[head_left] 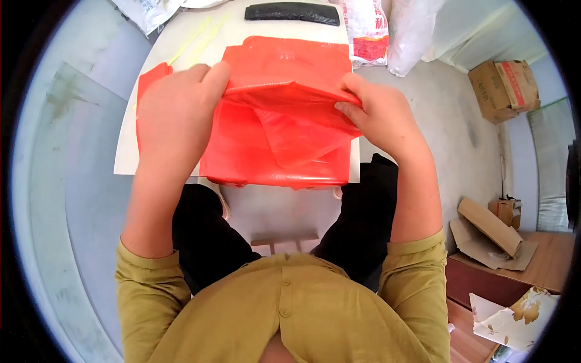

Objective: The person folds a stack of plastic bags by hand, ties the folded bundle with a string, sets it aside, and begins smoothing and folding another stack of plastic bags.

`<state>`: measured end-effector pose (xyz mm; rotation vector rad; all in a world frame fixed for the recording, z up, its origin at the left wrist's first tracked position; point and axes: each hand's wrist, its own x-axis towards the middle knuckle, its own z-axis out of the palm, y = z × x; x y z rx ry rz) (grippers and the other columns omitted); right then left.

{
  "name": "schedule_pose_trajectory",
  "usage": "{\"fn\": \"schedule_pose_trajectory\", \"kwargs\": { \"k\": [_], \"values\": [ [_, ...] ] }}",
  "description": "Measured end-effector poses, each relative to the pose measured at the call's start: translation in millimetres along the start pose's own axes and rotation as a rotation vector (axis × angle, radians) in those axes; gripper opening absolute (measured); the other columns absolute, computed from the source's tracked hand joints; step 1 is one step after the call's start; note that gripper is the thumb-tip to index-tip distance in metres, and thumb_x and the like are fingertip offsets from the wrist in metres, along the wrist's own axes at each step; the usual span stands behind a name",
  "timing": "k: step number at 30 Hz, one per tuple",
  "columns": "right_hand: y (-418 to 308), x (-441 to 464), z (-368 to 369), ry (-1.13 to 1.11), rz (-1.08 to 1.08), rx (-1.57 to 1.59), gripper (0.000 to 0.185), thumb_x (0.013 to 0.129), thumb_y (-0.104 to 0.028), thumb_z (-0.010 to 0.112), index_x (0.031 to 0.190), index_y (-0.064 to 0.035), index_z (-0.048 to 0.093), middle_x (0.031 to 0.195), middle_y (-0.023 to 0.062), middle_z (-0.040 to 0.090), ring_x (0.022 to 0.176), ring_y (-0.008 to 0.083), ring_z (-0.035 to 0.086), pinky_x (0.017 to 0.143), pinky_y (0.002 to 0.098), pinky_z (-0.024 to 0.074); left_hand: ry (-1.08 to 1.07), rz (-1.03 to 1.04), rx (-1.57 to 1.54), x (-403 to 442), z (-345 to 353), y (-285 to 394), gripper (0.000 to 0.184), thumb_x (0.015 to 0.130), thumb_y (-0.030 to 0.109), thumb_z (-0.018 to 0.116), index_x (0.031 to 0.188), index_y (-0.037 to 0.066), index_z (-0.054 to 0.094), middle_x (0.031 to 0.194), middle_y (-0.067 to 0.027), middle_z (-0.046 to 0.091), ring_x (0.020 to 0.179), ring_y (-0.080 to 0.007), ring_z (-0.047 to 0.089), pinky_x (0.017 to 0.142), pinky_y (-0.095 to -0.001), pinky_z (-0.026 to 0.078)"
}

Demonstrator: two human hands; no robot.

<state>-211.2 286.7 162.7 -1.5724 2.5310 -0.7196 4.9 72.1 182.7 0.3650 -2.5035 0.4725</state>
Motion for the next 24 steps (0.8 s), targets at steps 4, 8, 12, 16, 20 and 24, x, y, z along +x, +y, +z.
{"fn": "schedule_pose_trajectory", "kwargs": {
  "k": [4, 8, 12, 16, 20, 24],
  "values": [
    [-14, -17, -27, -0.013, -0.004, 0.111, 0.024, 0.095, -0.008, 0.071, 0.119, -0.0046, 0.071, 0.092, 0.0126, 0.072, 0.082, 0.0261, 0.066, 0.079, 0.0360, 0.0538, 0.161, 0.085, 0.083, 18, -52, 2, 0.016, 0.077, 0.004, 0.065, 0.083, 0.012, 0.053, 0.068, -0.0055, 0.050, 0.063, -0.0254, 0.057, 0.049, -0.0397, 0.039],
    [-13, -27, -33, 0.031, -0.111, 0.211, 0.024, 0.095, -0.002, 0.070, 0.119, -0.0018, 0.071, 0.092, 0.0112, 0.071, 0.082, 0.0229, 0.064, 0.081, 0.0339, 0.0534, 0.132, 0.099, 0.103, 25, -73, 2, 0.015, 0.078, 0.005, 0.064, 0.086, 0.011, 0.053, 0.069, -0.0068, 0.050, 0.065, -0.0273, 0.058, 0.051, -0.0413, 0.041],
    [8, -1, -19, 0.021, -0.095, 0.182, 0.025, 0.096, -0.005, 0.069, 0.121, -0.0033, 0.071, 0.093, 0.0126, 0.072, 0.082, 0.0235, 0.065, 0.080, 0.0344, 0.0532, 0.009, 0.085, 0.062, 44, -39, -11, 0.013, 0.085, 0.004, 0.063, 0.094, 0.009, 0.055, 0.077, -0.0095, 0.058, 0.074, -0.0331, 0.063, 0.058, -0.0454, 0.046],
    [16, 37, -21, 0.163, -0.072, -0.027, 0.021, 0.095, -0.012, 0.067, 0.115, -0.0101, 0.072, 0.094, 0.0144, 0.074, 0.088, 0.0347, 0.069, 0.077, 0.0447, 0.0546, 0.028, 0.048, 0.061, 68, -3, -24, 0.013, 0.088, 0.004, 0.063, 0.098, 0.010, 0.056, 0.082, -0.0092, 0.063, 0.079, -0.0349, 0.066, 0.061, -0.0470, 0.049],
    [-4, 55, -47, 0.564, -0.151, -0.291, 0.020, 0.093, -0.013, 0.063, 0.109, -0.0183, 0.073, 0.090, 0.0099, 0.075, 0.087, 0.0345, 0.072, 0.070, 0.0477, 0.0554, 0.243, 0.000, 0.097, 92, -8, -36, 0.013, 0.087, 0.005, 0.063, 0.096, 0.012, 0.057, 0.082, -0.0074, 0.063, 0.077, -0.0330, 0.066, 0.059, -0.0455, 0.049],
    [1, 51, -40, 0.836, -0.416, -0.437, 0.021, 0.088, -0.010, 0.067, 0.106, -0.0180, 0.072, 0.085, 0.0014, 0.073, 0.080, 0.0261, 0.071, 0.066, 0.0411, 0.0552, 0.397, 0.071, 0.083, 72, -10, -36, 0.014, 0.084, 0.006, 0.064, 0.096, 0.012, 0.061, 0.080, -0.0050, 0.062, 0.074, -0.0279, 0.066, 0.056, -0.0406, 0.050]
  ]
}}
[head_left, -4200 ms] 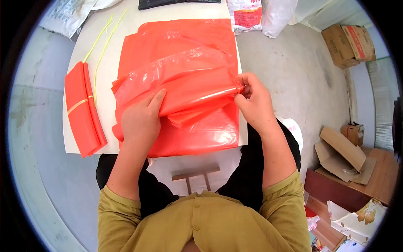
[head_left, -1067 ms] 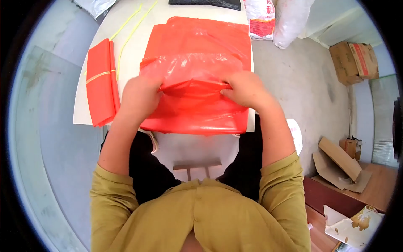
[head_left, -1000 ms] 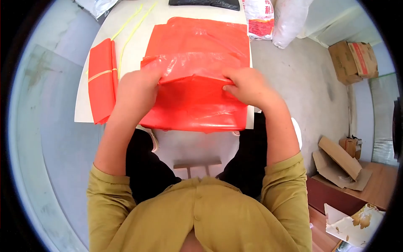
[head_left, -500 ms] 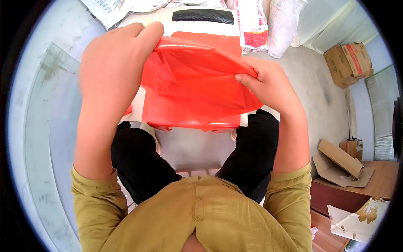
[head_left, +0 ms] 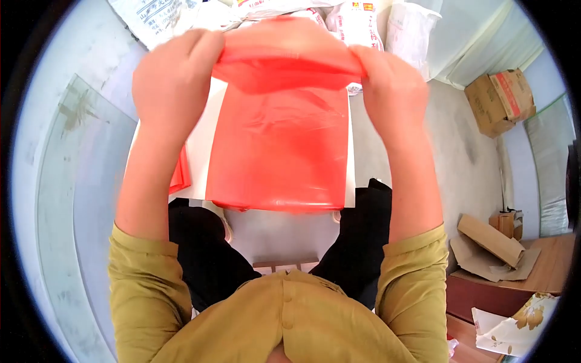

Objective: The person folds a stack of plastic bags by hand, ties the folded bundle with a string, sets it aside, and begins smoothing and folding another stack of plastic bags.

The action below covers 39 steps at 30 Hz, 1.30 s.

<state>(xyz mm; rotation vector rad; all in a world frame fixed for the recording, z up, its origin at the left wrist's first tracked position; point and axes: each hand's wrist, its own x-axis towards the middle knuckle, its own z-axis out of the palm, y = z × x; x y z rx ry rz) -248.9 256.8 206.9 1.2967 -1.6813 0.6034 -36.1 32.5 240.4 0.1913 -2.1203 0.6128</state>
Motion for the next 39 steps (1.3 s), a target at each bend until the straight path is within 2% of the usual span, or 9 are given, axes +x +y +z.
{"fn": "schedule_pose_trajectory", "kwargs": {
  "k": [2, 8, 10, 14, 17, 20, 26, 33, 39],
  "values": [
    [-10, -23, 9, 0.037, -0.081, 0.042, 0.023, 0.085, -0.007, 0.070, 0.105, -0.0156, 0.072, 0.092, 0.0008, 0.074, 0.081, 0.0235, 0.072, 0.065, 0.0378, 0.0555, 0.071, 0.050, -0.131, -29, 4, 10, 0.014, 0.082, 0.006, 0.065, 0.095, 0.011, 0.062, 0.083, -0.0049, 0.063, 0.075, -0.0264, 0.066, 0.057, -0.0396, 0.050],
    [-71, -180, 44, -0.406, -0.023, 0.190, 0.023, 0.083, -0.008, 0.068, 0.106, -0.0111, 0.072, 0.106, 0.0051, 0.077, 0.092, 0.0237, 0.074, 0.075, 0.0361, 0.0590, -0.551, 0.060, -0.345, -199, 34, 59, 0.016, 0.081, 0.012, 0.066, 0.096, 0.010, 0.061, 0.097, -0.0064, 0.064, 0.086, -0.0253, 0.067, 0.066, -0.0380, 0.054],
    [-89, -214, 34, -0.611, -0.022, 0.268, 0.029, 0.082, -0.009, 0.068, 0.111, -0.0094, 0.070, 0.112, 0.0065, 0.076, 0.096, 0.0252, 0.073, 0.078, 0.0377, 0.0592, -0.609, 0.079, -0.401, -240, 33, 75, 0.015, 0.082, 0.012, 0.066, 0.095, 0.009, 0.060, 0.106, -0.0081, 0.067, 0.090, -0.0260, 0.067, 0.067, -0.0387, 0.055],
    [-104, -232, 17, -0.741, 0.010, 0.368, 0.035, 0.085, -0.006, 0.065, 0.120, -0.0064, 0.068, 0.130, 0.0128, 0.070, 0.114, 0.0312, 0.068, 0.091, 0.0411, 0.0576, -0.765, 0.139, -0.486, -258, 20, 80, 0.016, 0.083, 0.012, 0.065, 0.097, 0.007, 0.059, 0.130, -0.0135, 0.069, 0.099, -0.0276, 0.066, 0.075, -0.0390, 0.057],
    [-99, -237, 11, -0.859, 0.052, 0.309, 0.041, 0.087, -0.003, 0.062, 0.128, -0.0060, 0.065, 0.140, 0.0147, 0.065, 0.128, 0.0340, 0.062, 0.101, 0.0431, 0.0542, -0.905, 0.140, -0.527, -261, 20, 76, 0.021, 0.087, 0.012, 0.064, 0.106, 0.004, 0.060, 0.144, -0.0180, 0.064, 0.116, -0.0311, 0.064, 0.092, -0.0406, 0.056],
    [-90, -240, 10, -0.913, 0.065, 0.345, 0.049, 0.084, -0.001, 0.064, 0.133, -0.0028, 0.061, 0.144, 0.0189, 0.062, 0.133, 0.0400, 0.058, 0.107, 0.0480, 0.0504, -0.886, 0.148, -0.531, -262, 23, 71, 0.031, 0.088, 0.013, 0.063, 0.117, 0.001, 0.061, 0.144, -0.0195, 0.063, 0.129, -0.0371, 0.062, 0.105, -0.0443, 0.052],
    [-90, -214, -6, -1.084, 0.076, 0.351, 0.057, 0.085, -0.011, 0.073, 0.140, -0.0060, 0.060, 0.154, 0.0147, 0.056, 0.142, 0.0372, 0.051, 0.115, 0.0461, 0.0459, -1.055, 0.150, -0.515, -252, 7, 72, 0.058, 0.085, 0.012, 0.069, 0.141, 0.002, 0.057, 0.156, -0.0190, 0.053, 0.141, -0.0384, 0.053, 0.114, -0.0469, 0.048],
    [-128, -195, 24, -1.028, 0.221, 0.635, 0.050, 0.094, -0.023, 0.075, 0.138, -0.0040, 0.062, 0.156, 0.0164, 0.053, 0.143, 0.0374, 0.048, 0.115, 0.0457, 0.0452, -0.987, 0.082, -0.473, -267, 7, 83, 0.063, 0.080, 0.012, 0.073, 0.141, 0.004, 0.058, 0.159, -0.0188, 0.049, 0.142, -0.0390, 0.051, 0.116, -0.0473, 0.046],
    [-162, -193, 70, -0.929, 0.228, 0.529, 0.058, 0.092, -0.024, 0.077, 0.143, -0.0025, 0.059, 0.155, 0.0168, 0.053, 0.140, 0.0360, 0.051, 0.113, 0.0462, 0.0473, -0.864, -0.069, -0.586, -284, 12, 88, 0.051, 0.081, 0.006, 0.070, 0.132, 0.003, 0.065, 0.155, -0.0203, 0.053, 0.141, -0.0406, 0.051, 0.114, -0.0485, 0.047]
  ]
}}
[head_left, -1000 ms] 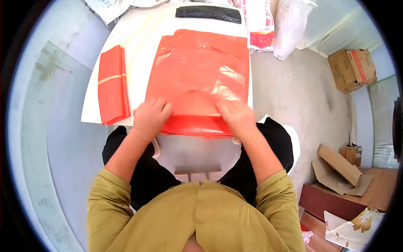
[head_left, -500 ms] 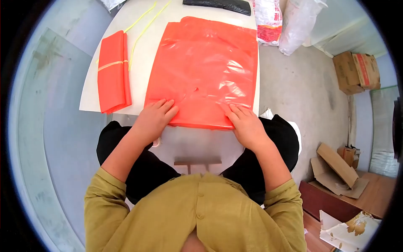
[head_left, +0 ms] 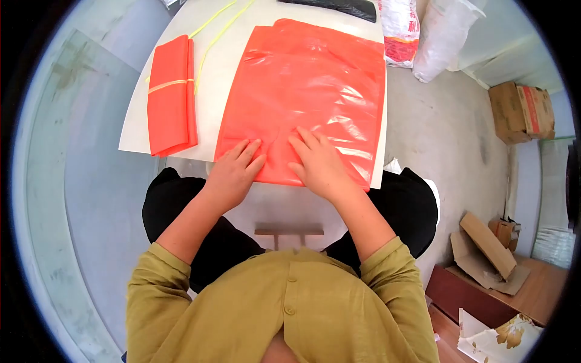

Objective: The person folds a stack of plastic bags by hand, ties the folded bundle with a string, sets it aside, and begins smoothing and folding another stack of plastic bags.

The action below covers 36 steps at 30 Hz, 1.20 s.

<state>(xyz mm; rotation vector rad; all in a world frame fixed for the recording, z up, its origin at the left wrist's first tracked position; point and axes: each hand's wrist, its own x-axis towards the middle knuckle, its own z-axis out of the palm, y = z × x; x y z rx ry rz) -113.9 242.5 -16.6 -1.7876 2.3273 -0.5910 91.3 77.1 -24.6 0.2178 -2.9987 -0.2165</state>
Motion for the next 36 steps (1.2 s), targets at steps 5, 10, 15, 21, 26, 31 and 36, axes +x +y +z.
{"fn": "schedule_pose_trajectory", "kwargs": {
  "k": [5, 10, 15, 21, 26, 31, 36],
  "values": [
    [0, 13, -9, -0.097, 0.109, 0.172, 0.061, 0.090, -0.027, 0.080, 0.142, -0.0015, 0.061, 0.147, 0.0183, 0.058, 0.129, 0.0363, 0.057, 0.107, 0.0458, 0.0507, 0.060, -0.002, -0.031, 0, 0, 3, 0.045, 0.083, 0.003, 0.067, 0.128, 0.002, 0.066, 0.152, -0.0213, 0.055, 0.138, -0.0411, 0.053, 0.113, -0.0497, 0.048],
    [5, 27, -29, -0.229, 0.226, 0.334, 0.047, 0.091, -0.026, 0.080, 0.130, -0.0018, 0.069, 0.124, 0.0191, 0.067, 0.108, 0.0340, 0.065, 0.094, 0.0428, 0.0535, 0.076, -0.005, -0.030, 0, 3, 5, 0.043, 0.085, 0.003, 0.064, 0.128, 0.002, 0.066, 0.151, -0.0219, 0.055, 0.137, -0.0405, 0.054, 0.110, -0.0509, 0.048],
    [9, 38, -32, -0.429, 0.328, 0.423, 0.031, 0.094, -0.019, 0.077, 0.119, -0.0006, 0.071, 0.100, 0.0172, 0.070, 0.091, 0.0307, 0.067, 0.084, 0.0385, 0.0538, 0.091, -0.031, -0.048, -2, 5, 6, 0.043, 0.086, 0.003, 0.063, 0.129, 0.002, 0.065, 0.153, -0.0218, 0.054, 0.138, -0.0396, 0.053, 0.111, -0.0510, 0.047],
    [15, 36, -16, -0.252, 0.170, 0.598, 0.024, 0.097, -0.015, 0.074, 0.115, 0.0001, 0.070, 0.103, 0.0161, 0.073, 0.091, 0.0286, 0.067, 0.083, 0.0373, 0.0539, 0.080, -0.046, -0.041, -3, 6, 7, 0.045, 0.086, 0.003, 0.063, 0.131, 0.001, 0.064, 0.154, -0.0217, 0.052, 0.138, -0.0392, 0.053, 0.111, -0.0504, 0.047],
    [12, 42, -18, -0.323, 0.252, 0.528, 0.026, 0.097, -0.017, 0.072, 0.117, -0.0009, 0.070, 0.109, 0.0165, 0.074, 0.099, 0.0327, 0.069, 0.086, 0.0403, 0.0544, 0.089, -0.045, -0.027, -2, 10, 6, 0.046, 0.085, 0.002, 0.063, 0.131, 0.000, 0.064, 0.154, -0.0228, 0.052, 0.136, -0.0400, 0.055, 0.111, -0.0505, 0.048],
    [2, 34, -25, -0.153, 0.079, -0.019, 0.034, 0.091, -0.019, 0.077, 0.120, -0.0035, 0.071, 0.126, 0.0146, 0.072, 0.118, 0.0333, 0.065, 0.097, 0.0437, 0.0528, 0.091, -0.050, -0.037, -1, 6, 5, 0.046, 0.084, 0.002, 0.065, 0.130, 0.001, 0.065, 0.154, -0.0233, 0.052, 0.132, -0.0410, 0.058, 0.109, -0.0495, 0.050],
    [10, -25, -39, -0.114, -0.167, 0.016, 0.056, 0.087, -0.013, 0.077, 0.141, -0.0052, 0.063, 0.149, 0.0144, 0.060, 0.139, 0.0342, 0.055, 0.112, 0.0424, 0.0488, 0.006, -0.104, -0.088, 2, -7, 2, 0.047, 0.083, 0.003, 0.068, 0.130, 0.003, 0.066, 0.148, -0.0186, 0.059, 0.126, -0.0371, 0.064, 0.104, -0.0465, 0.054]
  ]
}}
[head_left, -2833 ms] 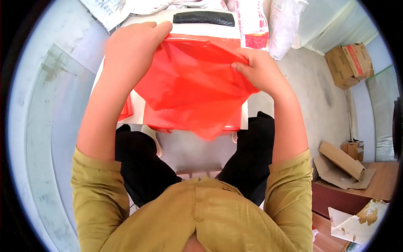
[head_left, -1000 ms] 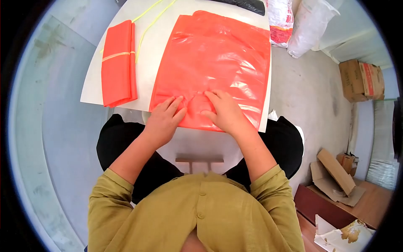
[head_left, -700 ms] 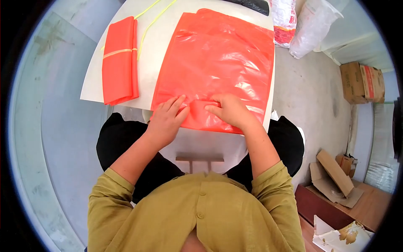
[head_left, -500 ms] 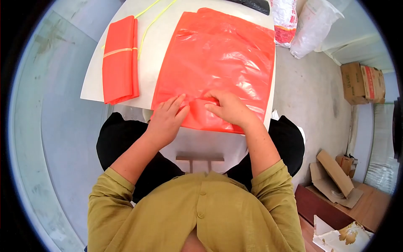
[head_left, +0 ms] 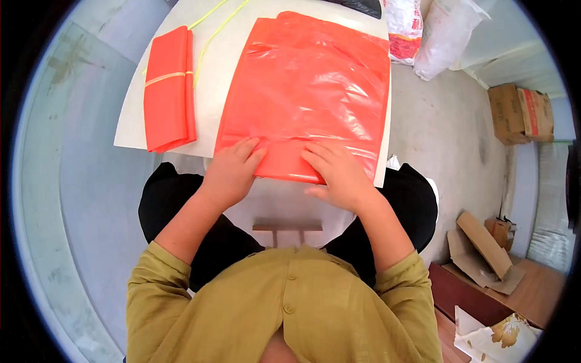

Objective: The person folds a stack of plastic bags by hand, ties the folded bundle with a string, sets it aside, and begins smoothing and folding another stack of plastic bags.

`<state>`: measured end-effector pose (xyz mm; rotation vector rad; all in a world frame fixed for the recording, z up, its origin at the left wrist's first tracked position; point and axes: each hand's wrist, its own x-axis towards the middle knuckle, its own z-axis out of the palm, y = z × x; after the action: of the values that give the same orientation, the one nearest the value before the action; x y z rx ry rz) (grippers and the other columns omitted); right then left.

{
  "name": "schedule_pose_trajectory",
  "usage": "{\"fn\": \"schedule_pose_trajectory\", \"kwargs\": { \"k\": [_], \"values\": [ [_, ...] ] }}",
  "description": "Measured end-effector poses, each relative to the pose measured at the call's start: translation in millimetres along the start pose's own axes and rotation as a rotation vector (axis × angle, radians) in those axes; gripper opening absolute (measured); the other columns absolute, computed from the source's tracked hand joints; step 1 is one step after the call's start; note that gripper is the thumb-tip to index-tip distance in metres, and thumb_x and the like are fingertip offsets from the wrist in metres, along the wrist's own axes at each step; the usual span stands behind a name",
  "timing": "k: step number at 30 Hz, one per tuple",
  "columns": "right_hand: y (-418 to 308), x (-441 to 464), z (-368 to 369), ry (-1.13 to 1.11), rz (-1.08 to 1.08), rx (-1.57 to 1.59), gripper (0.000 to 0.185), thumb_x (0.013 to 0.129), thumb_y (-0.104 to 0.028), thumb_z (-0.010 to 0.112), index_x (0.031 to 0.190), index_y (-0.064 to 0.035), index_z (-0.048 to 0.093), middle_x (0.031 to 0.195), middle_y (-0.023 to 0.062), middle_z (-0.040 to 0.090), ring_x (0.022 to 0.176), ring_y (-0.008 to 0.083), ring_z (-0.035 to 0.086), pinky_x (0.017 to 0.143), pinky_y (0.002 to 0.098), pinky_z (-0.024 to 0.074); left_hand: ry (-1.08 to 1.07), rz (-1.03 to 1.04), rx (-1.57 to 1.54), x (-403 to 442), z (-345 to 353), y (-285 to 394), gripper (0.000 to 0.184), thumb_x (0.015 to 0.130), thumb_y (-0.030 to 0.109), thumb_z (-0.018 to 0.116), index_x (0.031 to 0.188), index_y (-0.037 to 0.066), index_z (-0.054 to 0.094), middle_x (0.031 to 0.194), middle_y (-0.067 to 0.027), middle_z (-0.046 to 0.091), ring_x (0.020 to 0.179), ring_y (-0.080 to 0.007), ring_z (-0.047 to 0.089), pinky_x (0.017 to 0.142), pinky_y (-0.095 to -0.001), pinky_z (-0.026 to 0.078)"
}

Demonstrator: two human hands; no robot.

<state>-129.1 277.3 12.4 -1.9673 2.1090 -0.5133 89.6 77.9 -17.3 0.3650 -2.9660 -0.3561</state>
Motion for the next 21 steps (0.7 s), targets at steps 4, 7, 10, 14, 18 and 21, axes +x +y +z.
{"fn": "schedule_pose_trajectory", "kwargs": {
  "k": [4, 7, 10, 14, 18, 21],
  "values": [
    [18, -37, 3, -0.067, 0.126, -0.114, 0.066, 0.086, -0.007, 0.075, 0.150, -0.0062, 0.057, 0.160, 0.0122, 0.051, 0.150, 0.0341, 0.046, 0.118, 0.0409, 0.0462, -0.053, 0.043, 0.015, 10, -13, -8, 0.048, 0.083, 0.005, 0.070, 0.130, 0.004, 0.066, 0.140, -0.0142, 0.066, 0.124, -0.0339, 0.066, 0.100, -0.0442, 0.056],
    [30, -46, -2, -0.079, 0.165, -0.109, 0.061, 0.087, -0.004, 0.071, 0.146, -0.0073, 0.060, 0.155, 0.0120, 0.056, 0.145, 0.0340, 0.051, 0.113, 0.0411, 0.0502, -0.030, 0.057, 0.061, 9, -20, -24, 0.044, 0.083, 0.008, 0.072, 0.127, 0.005, 0.069, 0.130, -0.0156, 0.071, 0.118, -0.0348, 0.068, 0.096, -0.0444, 0.057],
    [29, -44, -23, -0.081, 0.263, 0.006, 0.050, 0.090, -0.005, 0.067, 0.139, -0.0097, 0.066, 0.137, 0.0156, 0.068, 0.128, 0.0358, 0.064, 0.102, 0.0434, 0.0556, -0.155, -0.139, -0.010, 13, -41, -23, 0.037, 0.082, 0.010, 0.075, 0.119, 0.006, 0.073, 0.115, -0.0199, 0.074, 0.108, -0.0371, 0.071, 0.089, -0.0467, 0.057],
    [43, -31, -70, -0.153, 0.472, 0.123, 0.027, 0.094, -0.016, 0.069, 0.120, -0.0089, 0.074, 0.100, 0.0213, 0.074, 0.094, 0.0384, 0.072, 0.083, 0.0440, 0.0569, -0.223, -0.302, -0.204, 24, -80, -29, 0.025, 0.085, 0.011, 0.078, 0.108, 0.003, 0.073, 0.094, -0.0229, 0.069, 0.089, -0.0367, 0.070, 0.079, -0.0441, 0.056],
    [74, -1, -87, -0.143, 0.676, 0.383, 0.019, 0.095, -0.018, 0.075, 0.102, -0.0001, 0.071, 0.083, 0.0084, 0.071, 0.079, 0.0201, 0.067, 0.075, 0.0367, 0.0535, -0.229, -0.482, -0.528, 60, -81, -55, 0.024, 0.089, 0.010, 0.078, 0.108, -0.002, 0.070, 0.095, -0.0099, 0.071, 0.089, -0.0202, 0.067, 0.084, -0.0358, 0.055],
    [102, 16, -71, -0.041, 0.656, 0.463, 0.018, 0.096, -0.015, 0.076, 0.101, 0.0011, 0.071, 0.084, 0.0026, 0.069, 0.082, 0.0125, 0.064, 0.076, 0.0336, 0.0529, -0.210, -0.589, -0.737, 85, -70, -69, 0.028, 0.094, 0.010, 0.073, 0.119, -0.002, 0.070, 0.106, -0.0039, 0.073, 0.099, -0.0134, 0.066, 0.092, -0.0330, 0.053]
  ]
}}
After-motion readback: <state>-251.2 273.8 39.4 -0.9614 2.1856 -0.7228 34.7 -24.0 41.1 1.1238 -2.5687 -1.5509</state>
